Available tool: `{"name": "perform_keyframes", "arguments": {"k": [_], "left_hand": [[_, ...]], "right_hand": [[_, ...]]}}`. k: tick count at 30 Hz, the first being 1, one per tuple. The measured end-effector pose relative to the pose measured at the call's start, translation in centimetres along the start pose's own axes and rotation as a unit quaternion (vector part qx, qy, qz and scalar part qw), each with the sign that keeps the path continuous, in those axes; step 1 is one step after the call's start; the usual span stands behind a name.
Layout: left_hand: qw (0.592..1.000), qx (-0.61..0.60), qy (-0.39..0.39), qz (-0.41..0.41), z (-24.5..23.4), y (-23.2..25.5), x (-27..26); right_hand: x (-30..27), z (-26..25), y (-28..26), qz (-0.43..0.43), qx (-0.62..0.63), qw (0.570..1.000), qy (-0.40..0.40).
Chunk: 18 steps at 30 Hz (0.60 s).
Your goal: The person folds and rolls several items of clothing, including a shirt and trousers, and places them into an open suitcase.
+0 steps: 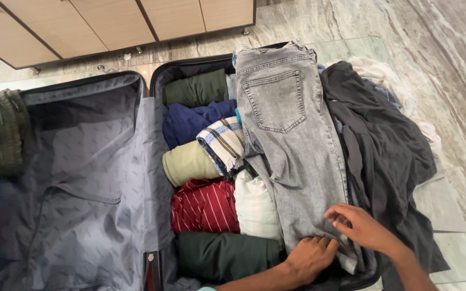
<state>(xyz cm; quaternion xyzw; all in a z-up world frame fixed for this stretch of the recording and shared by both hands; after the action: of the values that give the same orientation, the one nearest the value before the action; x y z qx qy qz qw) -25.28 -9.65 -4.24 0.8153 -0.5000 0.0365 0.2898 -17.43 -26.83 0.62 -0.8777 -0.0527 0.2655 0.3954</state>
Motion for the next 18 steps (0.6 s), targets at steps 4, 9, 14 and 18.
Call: {"name": "perform_keyframes", "arguments": {"k": [4,9,14,18], "left_hand": [[0.998,0.057,-0.018,0.02,-0.7,1.0,0.1],[0.998,0.049,-0.025,0.011,2.1,-0.1,0.4],[0.978,-0.196,-0.034,-0.065,-1.4,-1.7,0.8],[0.947,-0.282,-0.021,-0.154,-9.5,-2.3,2.8]], "right_hand": [[0.1,-0.4,1.6,-0.011,-0.005,1.0,-0.008],[-0.3,-0.3,1.6,-0.012,-0.013,1.0,-0.005],[-2.0,-1.2,-2.3,-0.096,-0.012,0.994,-0.043],[-4.8,-1.8,-7.2,-0.201,-0.1,0.974,-0.011]]}}
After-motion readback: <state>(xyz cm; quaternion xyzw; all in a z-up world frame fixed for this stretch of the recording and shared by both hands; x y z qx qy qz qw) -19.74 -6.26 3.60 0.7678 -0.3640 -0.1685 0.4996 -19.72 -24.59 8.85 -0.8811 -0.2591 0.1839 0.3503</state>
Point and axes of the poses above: each hand's wrist, its own x-axis towards the middle knuckle, its own z-axis out of the palm, y = z × x, the point moved 3 cm from there along x, towards the middle knuckle, and after that the axes turned 8 degrees about z, right-handed, at the moved point
